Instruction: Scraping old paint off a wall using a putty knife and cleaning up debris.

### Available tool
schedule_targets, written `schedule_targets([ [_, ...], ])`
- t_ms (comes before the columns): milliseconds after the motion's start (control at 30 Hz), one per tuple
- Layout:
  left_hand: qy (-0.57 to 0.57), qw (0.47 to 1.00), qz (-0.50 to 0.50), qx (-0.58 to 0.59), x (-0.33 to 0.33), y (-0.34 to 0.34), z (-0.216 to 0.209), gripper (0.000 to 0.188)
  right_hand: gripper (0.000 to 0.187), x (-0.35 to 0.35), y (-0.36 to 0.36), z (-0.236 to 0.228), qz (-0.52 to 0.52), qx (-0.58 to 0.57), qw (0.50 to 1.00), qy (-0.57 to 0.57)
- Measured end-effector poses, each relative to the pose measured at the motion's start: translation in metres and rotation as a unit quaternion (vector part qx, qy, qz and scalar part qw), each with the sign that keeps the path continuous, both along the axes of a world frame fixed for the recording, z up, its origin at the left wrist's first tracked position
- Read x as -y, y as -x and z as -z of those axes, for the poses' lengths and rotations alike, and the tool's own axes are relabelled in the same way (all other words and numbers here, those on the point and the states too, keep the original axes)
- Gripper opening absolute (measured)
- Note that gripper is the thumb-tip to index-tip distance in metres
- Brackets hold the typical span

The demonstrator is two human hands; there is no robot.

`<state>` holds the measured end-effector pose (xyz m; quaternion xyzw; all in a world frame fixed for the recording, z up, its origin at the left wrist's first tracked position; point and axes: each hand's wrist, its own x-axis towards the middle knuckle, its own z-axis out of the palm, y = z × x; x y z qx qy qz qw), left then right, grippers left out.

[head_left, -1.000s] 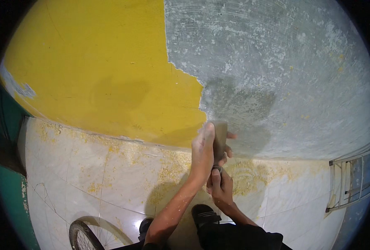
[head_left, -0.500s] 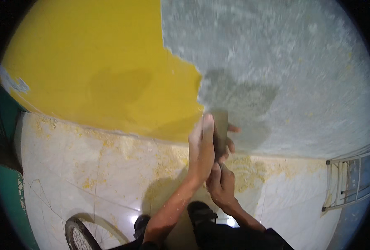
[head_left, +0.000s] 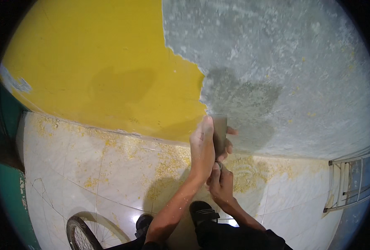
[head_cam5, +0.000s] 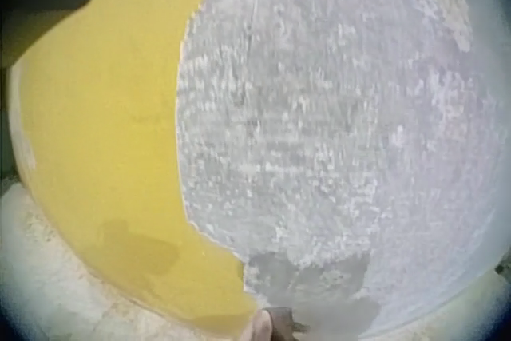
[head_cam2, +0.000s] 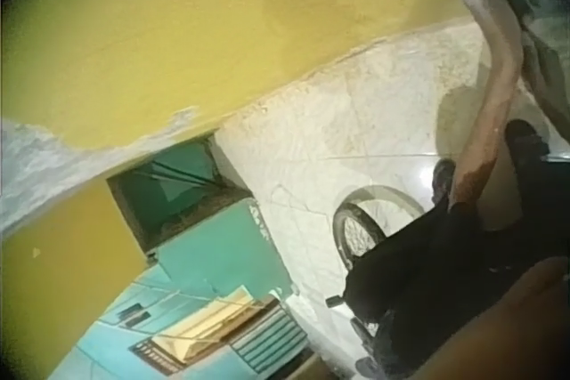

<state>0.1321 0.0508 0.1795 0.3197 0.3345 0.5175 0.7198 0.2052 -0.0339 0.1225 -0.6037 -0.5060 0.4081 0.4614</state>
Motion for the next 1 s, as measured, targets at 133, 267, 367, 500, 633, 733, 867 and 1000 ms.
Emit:
schedule_targets([
  [133,-0.031,0.999,0.0,-0.009,0.0,0.002,-0.002,0.052,0.039,0.002,0.005,-0.001,0.01,0.004,1.0,-0.015],
  [267,-0.007,1.0,-0.007,0.002,-0.007,0.001,-0.013,0.052,0.039,-0.009,0.0,-0.012,0.015,-0.005,1.0,0.003],
  [367,-0.005,1.0,0.006,-0.001,0.006,0.006,-0.011,0.051,0.04,-0.002,0.008,-0.022,-0.012,0.025,0.999,-0.033],
  [500,-0.005,1.0,-0.004,0.021,0.002,0.0,-0.004,0.051,0.039,-0.002,0.003,-0.015,0.018,-0.005,1.0,0.02],
  [633,-0.053,0.998,-0.012,0.017,0.005,0.006,-0.017,0.051,0.026,0.002,0.002,-0.021,-0.009,0.038,0.999,0.036],
  [733,0.009,0.999,-0.031,-0.009,0.005,-0.005,-0.01,0.049,0.032,-0.005,-0.004,-0.009,-0.004,0.038,0.999,0.004],
  [867,-0.041,0.999,-0.028,0.01,-0.003,0.01,-0.02,0.051,0.032,-0.012,0.002,-0.03,-0.009,0.062,0.998,-0.014],
  [1000,0.015,0.999,-0.008,0.041,0.004,-0.004,-0.015,0.054,0.027,-0.001,-0.005,-0.026,0.008,0.03,0.999,0.037],
])
